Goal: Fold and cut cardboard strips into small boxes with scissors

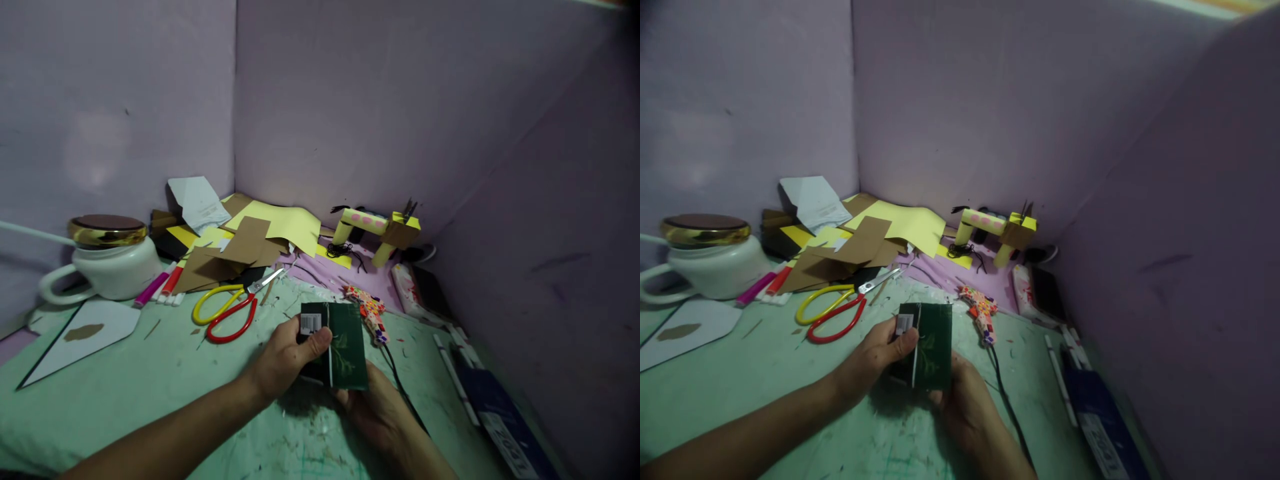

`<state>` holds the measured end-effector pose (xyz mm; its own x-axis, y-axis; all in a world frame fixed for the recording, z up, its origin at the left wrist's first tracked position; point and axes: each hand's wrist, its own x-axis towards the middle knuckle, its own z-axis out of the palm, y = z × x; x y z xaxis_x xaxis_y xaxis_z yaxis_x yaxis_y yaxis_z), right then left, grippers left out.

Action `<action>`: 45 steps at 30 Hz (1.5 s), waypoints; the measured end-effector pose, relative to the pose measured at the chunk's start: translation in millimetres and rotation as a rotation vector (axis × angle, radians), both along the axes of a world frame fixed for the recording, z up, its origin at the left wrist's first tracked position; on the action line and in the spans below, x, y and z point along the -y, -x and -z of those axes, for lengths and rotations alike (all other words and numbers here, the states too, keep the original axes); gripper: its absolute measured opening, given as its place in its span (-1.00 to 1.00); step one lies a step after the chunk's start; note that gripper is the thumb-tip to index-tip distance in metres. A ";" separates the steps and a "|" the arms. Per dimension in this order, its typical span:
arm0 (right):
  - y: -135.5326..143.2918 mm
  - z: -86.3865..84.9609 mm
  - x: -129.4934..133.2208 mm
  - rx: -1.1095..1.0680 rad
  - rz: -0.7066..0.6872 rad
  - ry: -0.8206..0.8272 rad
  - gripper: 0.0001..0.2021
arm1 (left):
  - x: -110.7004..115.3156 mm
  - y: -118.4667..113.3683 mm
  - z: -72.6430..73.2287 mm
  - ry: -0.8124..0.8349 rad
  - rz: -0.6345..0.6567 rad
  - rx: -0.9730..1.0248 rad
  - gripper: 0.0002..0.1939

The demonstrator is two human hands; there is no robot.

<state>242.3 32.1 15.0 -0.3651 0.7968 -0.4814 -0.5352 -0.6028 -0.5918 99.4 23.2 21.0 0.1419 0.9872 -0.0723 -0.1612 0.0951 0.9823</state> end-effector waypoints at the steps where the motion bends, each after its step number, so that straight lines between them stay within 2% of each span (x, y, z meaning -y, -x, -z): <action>1: 0.0 0.0 0.1 -0.005 0.003 -0.002 -0.83 | 0.0 -0.1 -0.2 0.003 -0.003 0.003 -0.42; 12: 0.2 1.3 0.4 -0.002 0.006 -0.003 -0.86 | -0.4 0.6 2.7 -0.004 -0.004 -0.016 -0.48; 21: -3.0 2.8 0.5 -0.006 0.008 -0.004 -0.84 | 1.0 0.1 -0.5 0.013 0.014 0.034 -0.48; 28: -1.9 1.3 -0.2 -0.013 -0.006 -0.052 -0.89 | 1.9 1.6 1.3 0.010 0.001 -0.037 -0.48; 34: -6.2 8.1 -2.7 0.026 0.008 -0.051 -0.94 | 0.9 -0.2 1.9 0.020 0.042 0.118 -0.54; 38: -8.9 13.7 -4.0 0.034 0.031 -0.049 -0.91 | -0.4 -2.1 4.2 0.009 -0.009 0.226 -0.61; 45: -10.4 16.6 -4.4 0.052 0.039 -0.103 -0.96 | -3.8 -1.0 8.9 -0.019 -0.073 0.208 -0.66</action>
<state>252.7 36.5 -1.6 -0.3096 0.8560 -0.4140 -0.5243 -0.5169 -0.6767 100.4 27.1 12.1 0.0798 0.9964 -0.0298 -0.3663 0.0571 0.9287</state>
